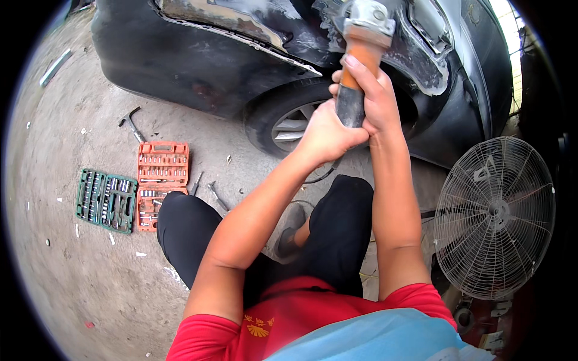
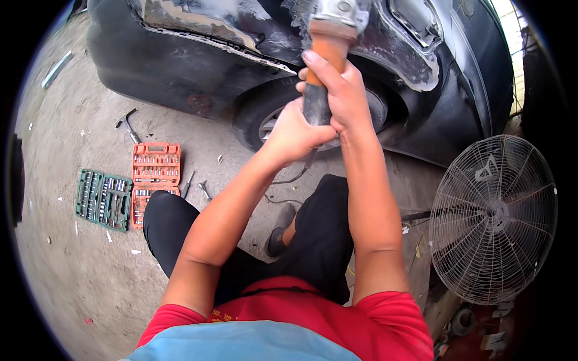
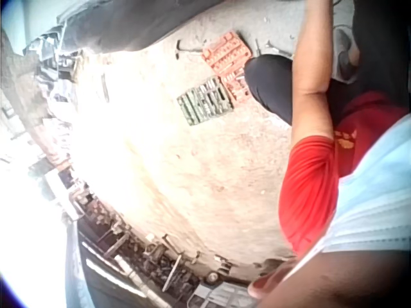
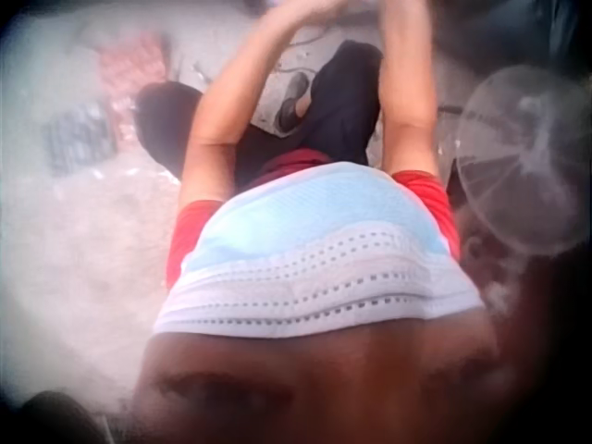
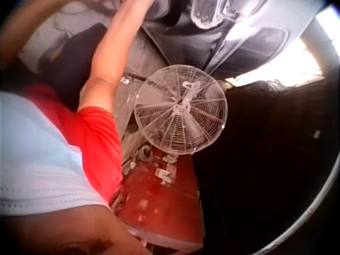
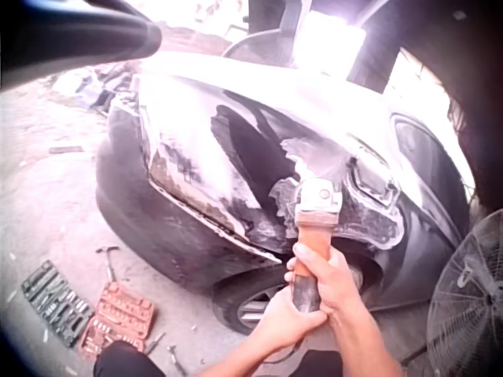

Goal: The person uses an angle grinder to smooth the surface of a car's front bumper. They hold the tool with both hands and move it across the damaged area, then briefly touch the surface with their hand to check the texture.

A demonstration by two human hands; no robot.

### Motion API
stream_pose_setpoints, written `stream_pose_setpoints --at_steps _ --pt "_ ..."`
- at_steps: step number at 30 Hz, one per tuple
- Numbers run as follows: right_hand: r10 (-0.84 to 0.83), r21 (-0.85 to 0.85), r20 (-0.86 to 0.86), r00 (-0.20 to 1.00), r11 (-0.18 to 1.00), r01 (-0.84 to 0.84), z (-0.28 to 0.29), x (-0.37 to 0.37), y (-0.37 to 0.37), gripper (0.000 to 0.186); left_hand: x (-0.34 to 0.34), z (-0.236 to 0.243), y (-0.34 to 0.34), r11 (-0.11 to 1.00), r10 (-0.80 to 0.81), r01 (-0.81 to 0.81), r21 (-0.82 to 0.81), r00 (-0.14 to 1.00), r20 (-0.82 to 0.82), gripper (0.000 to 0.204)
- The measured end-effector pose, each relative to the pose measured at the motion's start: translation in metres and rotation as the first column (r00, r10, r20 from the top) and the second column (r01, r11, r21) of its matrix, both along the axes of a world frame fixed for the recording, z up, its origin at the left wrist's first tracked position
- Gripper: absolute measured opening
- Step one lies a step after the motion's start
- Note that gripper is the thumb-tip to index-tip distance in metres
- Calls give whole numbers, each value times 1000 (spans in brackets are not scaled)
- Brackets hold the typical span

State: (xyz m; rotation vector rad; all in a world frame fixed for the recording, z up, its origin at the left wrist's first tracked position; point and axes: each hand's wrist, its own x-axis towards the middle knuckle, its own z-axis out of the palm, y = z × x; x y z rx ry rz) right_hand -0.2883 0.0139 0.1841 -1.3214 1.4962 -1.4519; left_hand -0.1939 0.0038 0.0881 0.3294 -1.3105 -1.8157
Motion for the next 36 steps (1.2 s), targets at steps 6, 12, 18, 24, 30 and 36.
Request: stream_pose_setpoints --at_steps 6,12,18,24,30,36 --pt "6 13 16 1000 1000 -7 3 1 -1 45 5 7 1 1000 18 -18 2 1000 -20 28" --pt "-17 18 -15 1000 1000 18 7 -1 2 44 1 10 2 998 49 -48 -44 999 13 29" --pt "22 35 -19 1000 999 -21 7 3 -5 45 -2 4 1 998 65 -66 -12 996 -61 26" --pt "-17 33 8 1000 999 17 5 -7 4 45 -6 5 6 996 74 -74 -42 997 -4 29" --pt "43 -14 -76 996 999 -44 12 12 -12 43 5 10 -4 991 132 -134 -30 989 -61 28" --pt "-15 33 -36 999 999 16 8 -11 9 43 -9 7 12 989 134 -131 -69 990 52 37"
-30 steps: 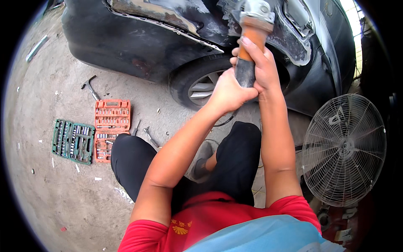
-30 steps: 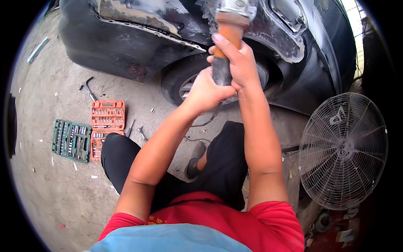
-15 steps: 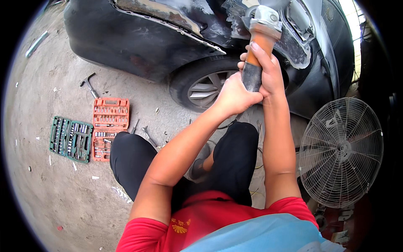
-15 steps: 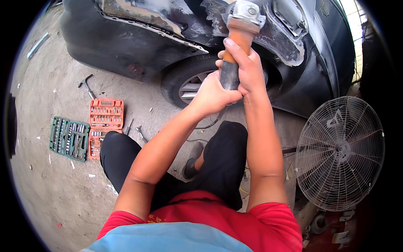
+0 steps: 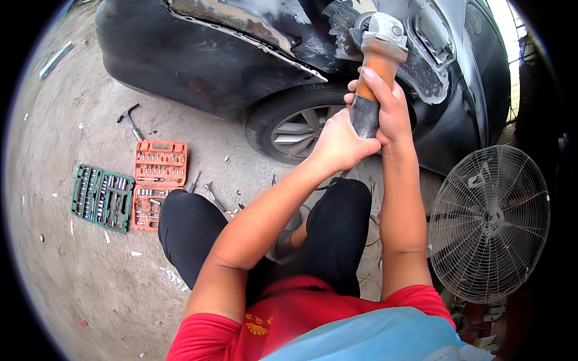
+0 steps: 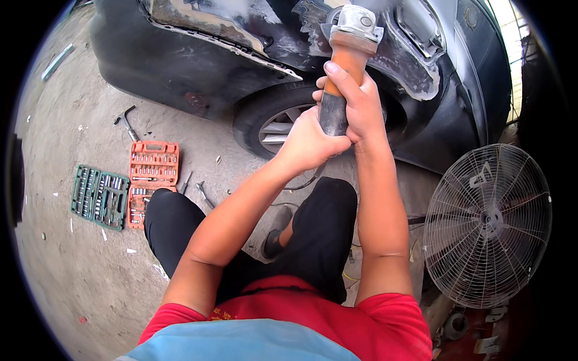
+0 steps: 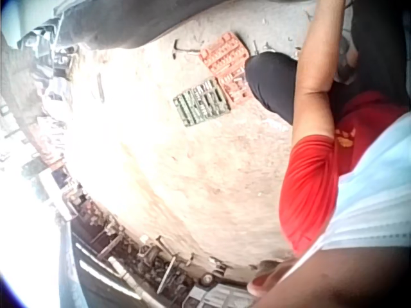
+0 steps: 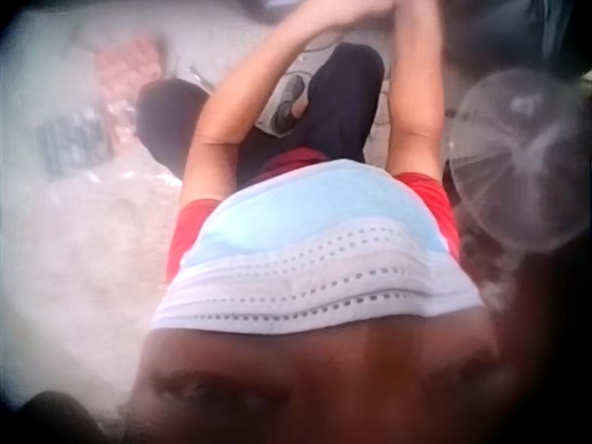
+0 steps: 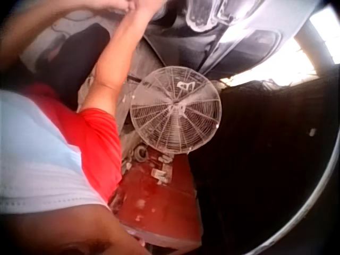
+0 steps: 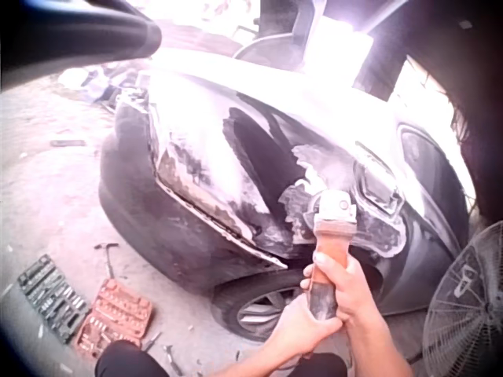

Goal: The person uses an angle grinder to smooth the surface of a car's front bumper. They hold the tool with both hands and move it across the damaged area, then briefly touch the surface with their hand to check the texture.

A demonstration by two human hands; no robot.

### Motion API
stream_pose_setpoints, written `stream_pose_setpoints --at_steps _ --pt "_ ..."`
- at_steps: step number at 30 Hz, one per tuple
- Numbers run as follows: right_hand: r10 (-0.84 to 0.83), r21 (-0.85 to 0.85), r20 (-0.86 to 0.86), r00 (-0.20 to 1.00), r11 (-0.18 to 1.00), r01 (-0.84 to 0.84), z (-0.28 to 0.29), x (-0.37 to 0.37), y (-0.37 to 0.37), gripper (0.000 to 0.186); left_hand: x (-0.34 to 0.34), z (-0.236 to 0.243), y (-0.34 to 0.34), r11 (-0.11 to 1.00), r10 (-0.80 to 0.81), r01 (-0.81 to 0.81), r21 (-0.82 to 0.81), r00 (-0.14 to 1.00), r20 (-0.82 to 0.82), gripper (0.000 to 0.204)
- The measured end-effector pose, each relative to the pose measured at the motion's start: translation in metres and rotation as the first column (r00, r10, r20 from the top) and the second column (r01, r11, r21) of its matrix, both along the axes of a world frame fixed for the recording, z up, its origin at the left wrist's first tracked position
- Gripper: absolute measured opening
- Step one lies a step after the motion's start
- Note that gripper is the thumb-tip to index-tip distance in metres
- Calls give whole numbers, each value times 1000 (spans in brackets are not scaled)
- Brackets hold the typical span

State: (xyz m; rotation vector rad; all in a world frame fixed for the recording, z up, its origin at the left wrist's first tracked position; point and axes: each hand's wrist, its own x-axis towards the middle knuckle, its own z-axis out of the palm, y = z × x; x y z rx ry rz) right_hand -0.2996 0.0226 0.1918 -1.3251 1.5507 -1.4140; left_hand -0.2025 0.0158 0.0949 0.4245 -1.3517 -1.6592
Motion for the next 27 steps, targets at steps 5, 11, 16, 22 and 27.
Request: stream_pose_setpoints --at_steps 5,11,16,22,27 --pt "81 23 -47 996 996 -80 6 21 -14 42 7 2 -6 998 50 -48 29 995 -87 29" --pt "19 28 -57 998 999 -18 8 12 -6 43 8 7 0 998 -22 27 48 995 -92 32" --pt "35 9 -96 995 999 -34 11 20 -11 49 9 6 -4 994 -59 71 84 989 -137 28" --pt "6 -7 -102 995 1000 -7 10 22 -13 47 13 6 -10 993 -108 115 34 981 -158 28" --pt "-49 -6 -57 997 999 49 5 3 2 43 -10 -3 -3 990 -128 135 47 984 -125 37"
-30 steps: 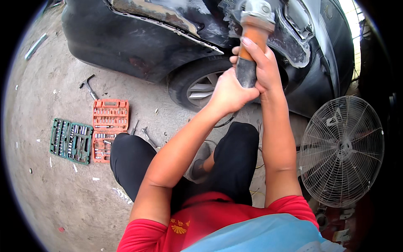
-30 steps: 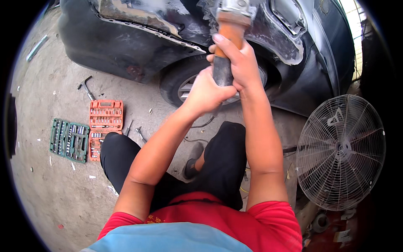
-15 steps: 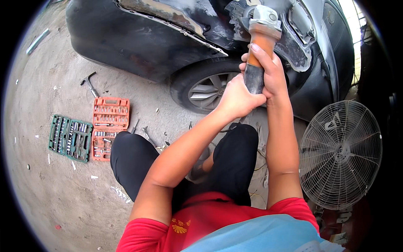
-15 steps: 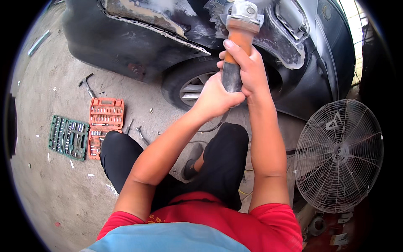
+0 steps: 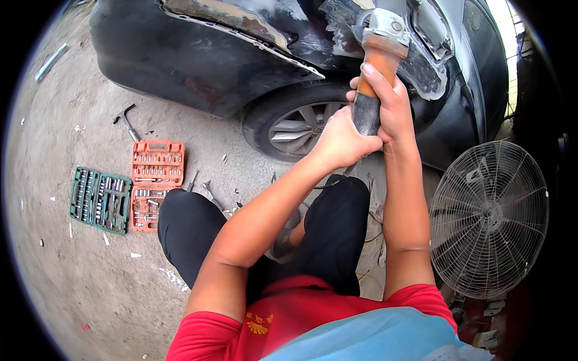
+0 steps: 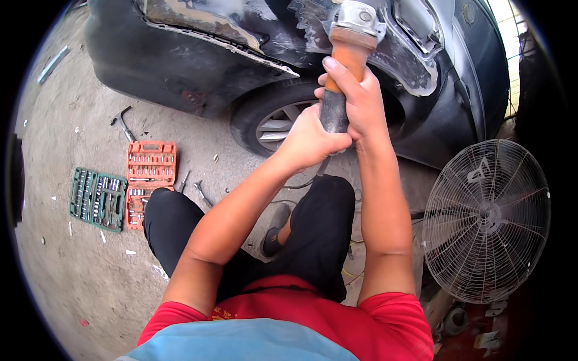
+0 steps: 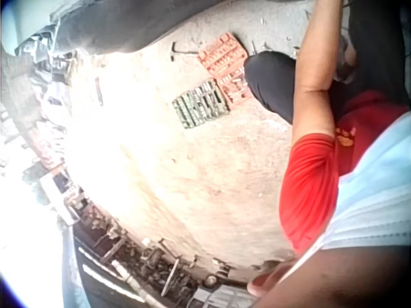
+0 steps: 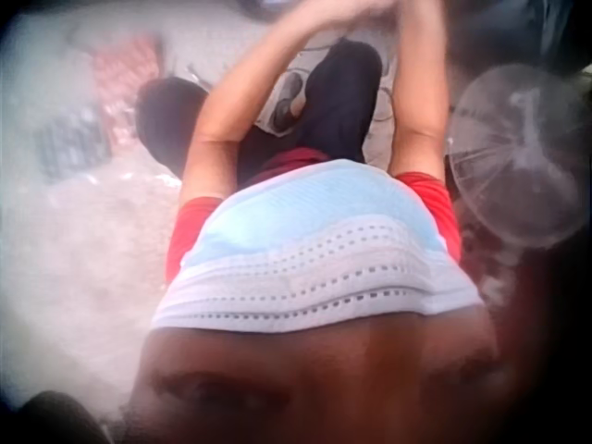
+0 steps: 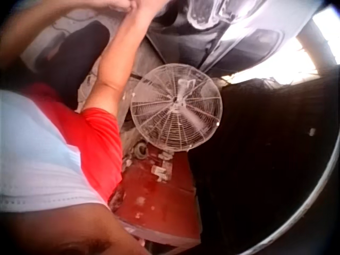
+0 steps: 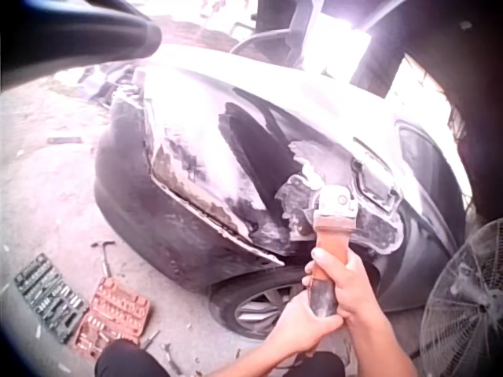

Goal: The person uses an angle grinder to smooth the surface of a car's front bumper. They hold the tool with both hands and move it across the damaged area, then briefly touch the surface with their hand to check the texture.

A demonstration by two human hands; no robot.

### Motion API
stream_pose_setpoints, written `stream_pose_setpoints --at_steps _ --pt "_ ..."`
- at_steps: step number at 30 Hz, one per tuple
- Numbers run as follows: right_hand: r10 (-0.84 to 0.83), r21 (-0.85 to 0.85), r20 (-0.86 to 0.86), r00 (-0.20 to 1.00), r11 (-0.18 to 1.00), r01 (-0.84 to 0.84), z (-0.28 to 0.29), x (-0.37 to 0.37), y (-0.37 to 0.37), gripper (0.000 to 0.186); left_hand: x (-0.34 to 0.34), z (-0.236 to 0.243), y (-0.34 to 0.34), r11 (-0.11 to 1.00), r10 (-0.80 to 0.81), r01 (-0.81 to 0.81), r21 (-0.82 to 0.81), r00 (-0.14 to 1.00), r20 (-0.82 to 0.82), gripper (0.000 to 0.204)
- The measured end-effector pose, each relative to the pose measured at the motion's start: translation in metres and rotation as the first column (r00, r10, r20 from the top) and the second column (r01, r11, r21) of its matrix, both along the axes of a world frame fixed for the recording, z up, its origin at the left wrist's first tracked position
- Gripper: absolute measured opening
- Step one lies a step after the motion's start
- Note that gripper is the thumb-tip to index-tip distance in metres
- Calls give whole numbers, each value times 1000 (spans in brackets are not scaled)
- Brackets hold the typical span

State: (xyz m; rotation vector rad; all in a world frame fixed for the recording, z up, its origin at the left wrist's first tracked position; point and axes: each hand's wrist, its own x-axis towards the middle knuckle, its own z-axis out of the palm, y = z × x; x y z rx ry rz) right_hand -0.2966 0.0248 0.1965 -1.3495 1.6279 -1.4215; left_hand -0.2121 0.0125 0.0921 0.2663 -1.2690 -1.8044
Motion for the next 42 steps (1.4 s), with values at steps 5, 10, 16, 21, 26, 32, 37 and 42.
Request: stream_pose_setpoints --at_steps 5,10,16,21,26,32,37,42 --pt "99 5 -62 993 995 -99 6 9 -16 41 8 7 -5 997 82 -82 -2 994 -73 25" --pt "29 -34 96 995 999 -26 1 -5 -2 48 4 8 -2 997 46 -40 -68 996 81 43" --pt "77 -22 37 996 997 -76 5 -4 -7 40 8 14 -4 998 60 -55 -42 988 141 52" --pt "98 -4 -6 995 995 -98 8 8 -17 41 13 14 -6 993 109 -108 -37 994 12 30" --pt "33 -30 128 991 999 -30 5 -13 -1 39 3 15 -6 993 42 -24 -115 986 163 53" --pt "115 -9 63 991 993 -114 15 8 -22 47 14 21 -14 995 89 -86 -49 994 60 28" --pt "76 8 90 993 997 -77 -7 8 -9 49 21 5 1 997 71 -69 -19 991 116 36" --pt "49 12 39 998 999 -49 -4 10 -8 42 24 8 1 999 47 -46 -8 994 102 35"
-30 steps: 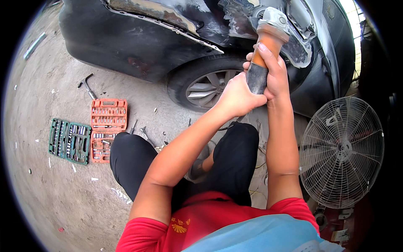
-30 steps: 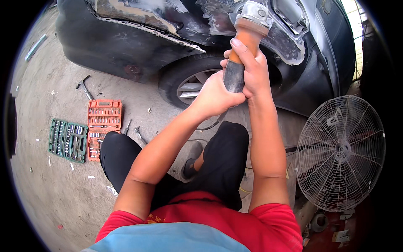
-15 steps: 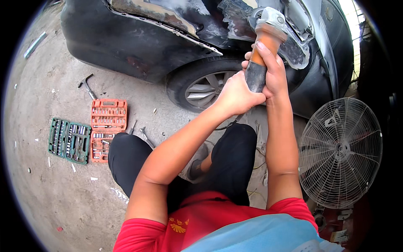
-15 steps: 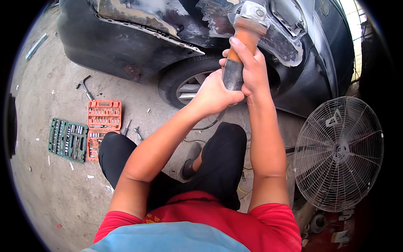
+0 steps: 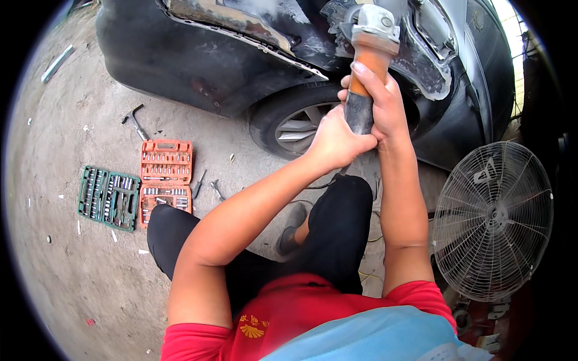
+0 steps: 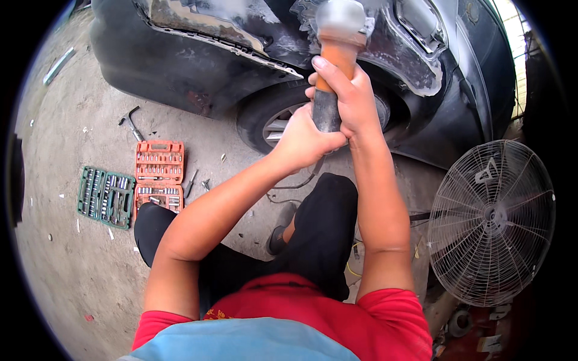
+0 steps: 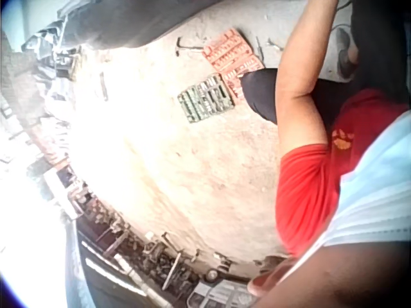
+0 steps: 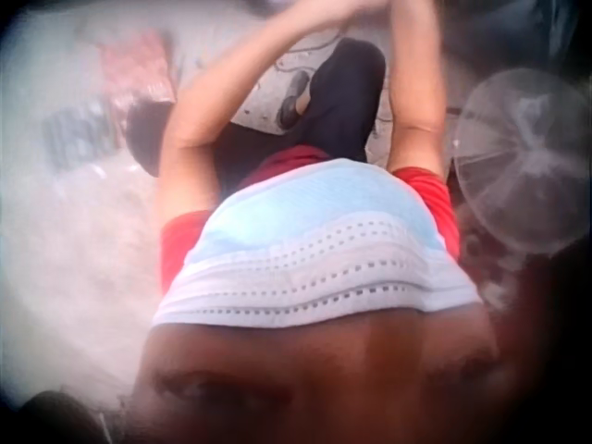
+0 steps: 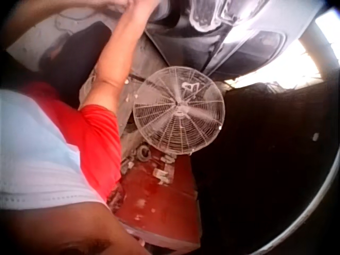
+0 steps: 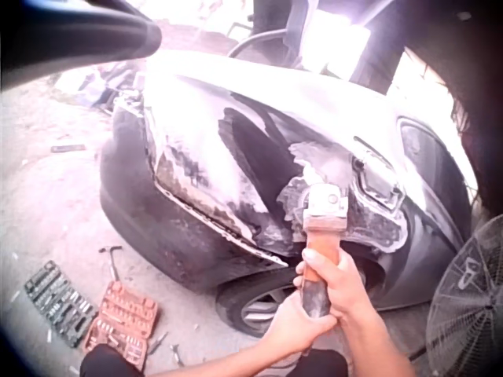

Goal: The person uses an angle grinder to smooth the surface of a car's front bumper. They hold the tool with both hands and move it across the damaged area, then briefly touch the surface with their hand to check the texture.

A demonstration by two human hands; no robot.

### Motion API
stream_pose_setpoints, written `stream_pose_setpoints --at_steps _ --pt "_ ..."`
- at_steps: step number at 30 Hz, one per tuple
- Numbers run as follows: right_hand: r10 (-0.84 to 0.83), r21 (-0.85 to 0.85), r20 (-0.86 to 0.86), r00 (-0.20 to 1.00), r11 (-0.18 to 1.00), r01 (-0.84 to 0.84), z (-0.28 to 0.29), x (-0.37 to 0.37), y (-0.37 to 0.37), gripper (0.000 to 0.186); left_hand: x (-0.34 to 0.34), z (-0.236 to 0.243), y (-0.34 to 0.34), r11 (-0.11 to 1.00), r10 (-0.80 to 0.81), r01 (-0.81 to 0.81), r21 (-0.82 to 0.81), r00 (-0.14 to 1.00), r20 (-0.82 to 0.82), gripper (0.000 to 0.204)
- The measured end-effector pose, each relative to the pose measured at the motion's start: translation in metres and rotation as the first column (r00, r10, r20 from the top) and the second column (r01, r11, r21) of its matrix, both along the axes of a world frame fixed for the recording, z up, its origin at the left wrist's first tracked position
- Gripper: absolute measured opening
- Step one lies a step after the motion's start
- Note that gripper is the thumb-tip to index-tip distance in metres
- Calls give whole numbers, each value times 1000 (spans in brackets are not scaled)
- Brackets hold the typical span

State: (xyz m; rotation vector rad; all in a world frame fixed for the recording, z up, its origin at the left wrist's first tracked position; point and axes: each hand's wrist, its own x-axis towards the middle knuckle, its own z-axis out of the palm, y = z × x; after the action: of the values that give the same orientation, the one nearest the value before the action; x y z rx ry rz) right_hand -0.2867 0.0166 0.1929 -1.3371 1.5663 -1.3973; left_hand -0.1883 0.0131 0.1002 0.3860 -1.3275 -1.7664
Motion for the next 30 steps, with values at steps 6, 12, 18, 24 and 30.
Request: stream_pose_setpoints --at_steps 6,12,18,24,30 --pt "31 -2 -13 999 1000 -31 -2 10 -5 50 -3 -10 -1 999 8 -6 38 998 -55 38" --pt "-26 -23 20 999 999 26 1 -1 5 47 -5 -3 -1 999 -42 42 5 999 1 49" --pt "0 -18 -51 999 1000 -1 7 4 -8 42 -4 3 -11 998 -56 57 12 996 -77 38" --pt "-76 -33 38 996 997 77 4 -8 9 49 -19 -4 -4 998 -64 64 -18 998 21 53" --pt "43 -20 -94 995 999 -45 18 6 -14 42 -7 8 -18 998 -58 58 -6 986 -158 29"
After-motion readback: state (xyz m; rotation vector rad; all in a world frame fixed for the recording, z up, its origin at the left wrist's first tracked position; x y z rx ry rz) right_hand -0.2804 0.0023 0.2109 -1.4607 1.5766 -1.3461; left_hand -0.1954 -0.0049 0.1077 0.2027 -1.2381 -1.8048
